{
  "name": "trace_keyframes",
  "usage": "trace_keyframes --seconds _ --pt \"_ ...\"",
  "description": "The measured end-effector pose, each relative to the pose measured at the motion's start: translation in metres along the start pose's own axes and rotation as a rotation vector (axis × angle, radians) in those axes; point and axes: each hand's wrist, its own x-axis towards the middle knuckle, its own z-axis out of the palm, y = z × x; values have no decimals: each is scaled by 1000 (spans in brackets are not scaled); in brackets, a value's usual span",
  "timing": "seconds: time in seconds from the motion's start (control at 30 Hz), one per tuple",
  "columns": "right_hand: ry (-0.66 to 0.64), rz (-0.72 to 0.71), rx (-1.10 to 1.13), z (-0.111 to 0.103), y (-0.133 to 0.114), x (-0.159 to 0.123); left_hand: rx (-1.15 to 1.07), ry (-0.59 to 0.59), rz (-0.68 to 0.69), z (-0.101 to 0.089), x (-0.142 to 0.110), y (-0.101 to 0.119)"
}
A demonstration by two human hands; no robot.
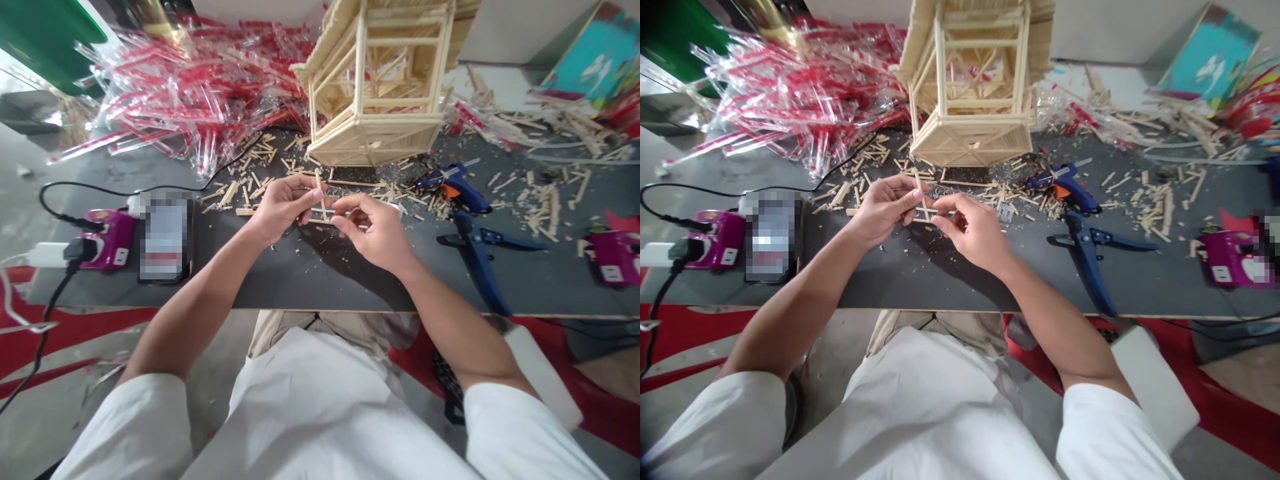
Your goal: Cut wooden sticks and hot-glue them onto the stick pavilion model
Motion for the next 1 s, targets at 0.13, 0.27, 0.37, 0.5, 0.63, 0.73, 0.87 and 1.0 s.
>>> trace_keyframes --seconds 0.13,0.27,0.37,0.5,0.63,0.73,0.87,1.0 --pt "7 -20 -5 1 2 0 8 -3 -7 0 0 -1" --pt "-6 -7 -5 0 1 0 4 -14 -7 1 -1 -1" --pt "-6 5 -7 0 -1 0 6 1 -13 2 -1 0" --pt "-8 39 12 0 -3 -1 -8 -1 -9 2 -1 0" --pt "-55 175 145 3 0 -1 -22 -17 -13 2 -1 0" --pt "-104 253 236 5 3 1 -26 -28 -19 2 -1 -1" --pt "-170 311 353 5 2 4 -18 -30 -31 4 -2 -1" --pt "-196 326 395 3 -2 4 -21 -42 -18 4 -2 1"
